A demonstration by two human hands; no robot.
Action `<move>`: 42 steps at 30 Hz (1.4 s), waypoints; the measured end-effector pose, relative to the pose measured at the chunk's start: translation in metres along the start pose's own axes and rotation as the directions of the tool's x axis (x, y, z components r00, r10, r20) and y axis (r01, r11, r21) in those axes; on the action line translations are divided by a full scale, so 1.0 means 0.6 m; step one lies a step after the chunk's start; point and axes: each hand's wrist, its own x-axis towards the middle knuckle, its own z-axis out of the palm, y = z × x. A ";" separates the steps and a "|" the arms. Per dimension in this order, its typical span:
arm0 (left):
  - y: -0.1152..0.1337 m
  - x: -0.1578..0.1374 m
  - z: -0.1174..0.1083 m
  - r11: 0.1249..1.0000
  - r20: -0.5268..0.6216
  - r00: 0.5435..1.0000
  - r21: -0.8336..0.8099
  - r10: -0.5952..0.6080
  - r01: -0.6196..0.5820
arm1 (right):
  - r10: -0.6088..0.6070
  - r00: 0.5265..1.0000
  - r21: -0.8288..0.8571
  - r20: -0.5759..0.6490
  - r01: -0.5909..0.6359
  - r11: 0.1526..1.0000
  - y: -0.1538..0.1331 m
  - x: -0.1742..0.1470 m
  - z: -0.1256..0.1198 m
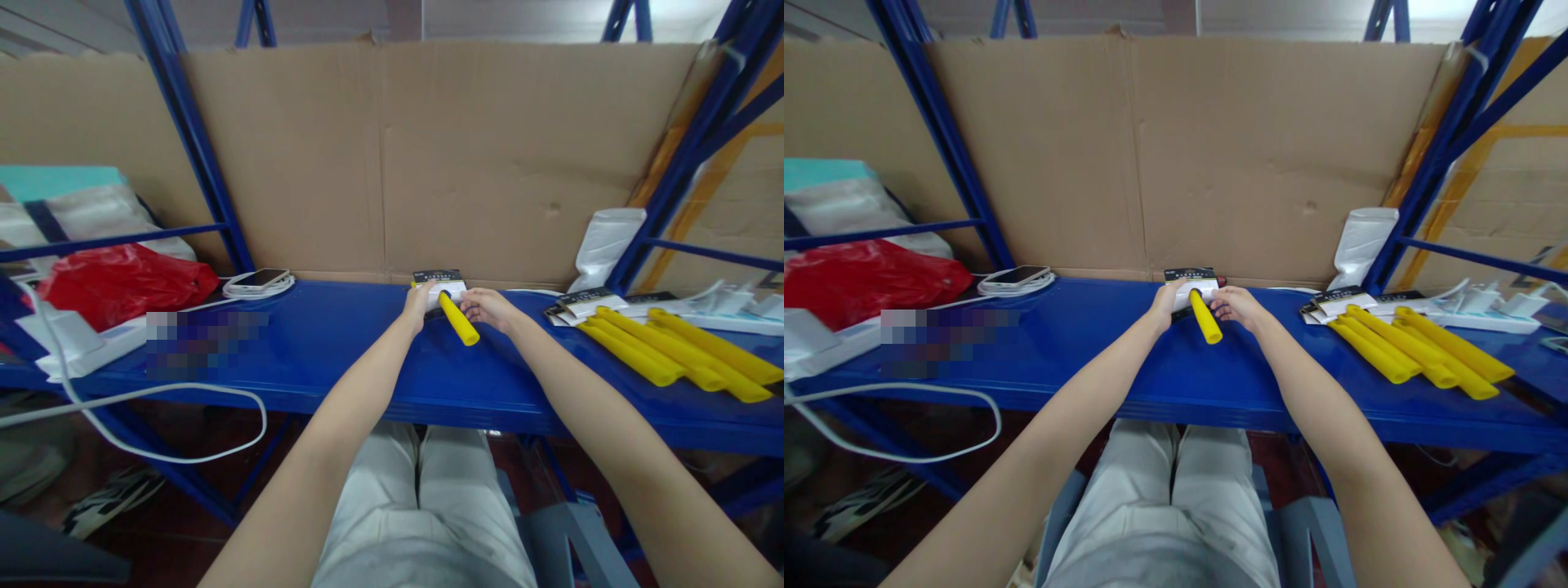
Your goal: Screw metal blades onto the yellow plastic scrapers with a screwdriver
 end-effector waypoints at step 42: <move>-0.008 0.044 -0.046 0.983 -0.310 0.949 0.184 0.059 -0.001 | -0.077 0.761 -0.105 -0.644 0.012 0.994 0.066 0.132 -0.182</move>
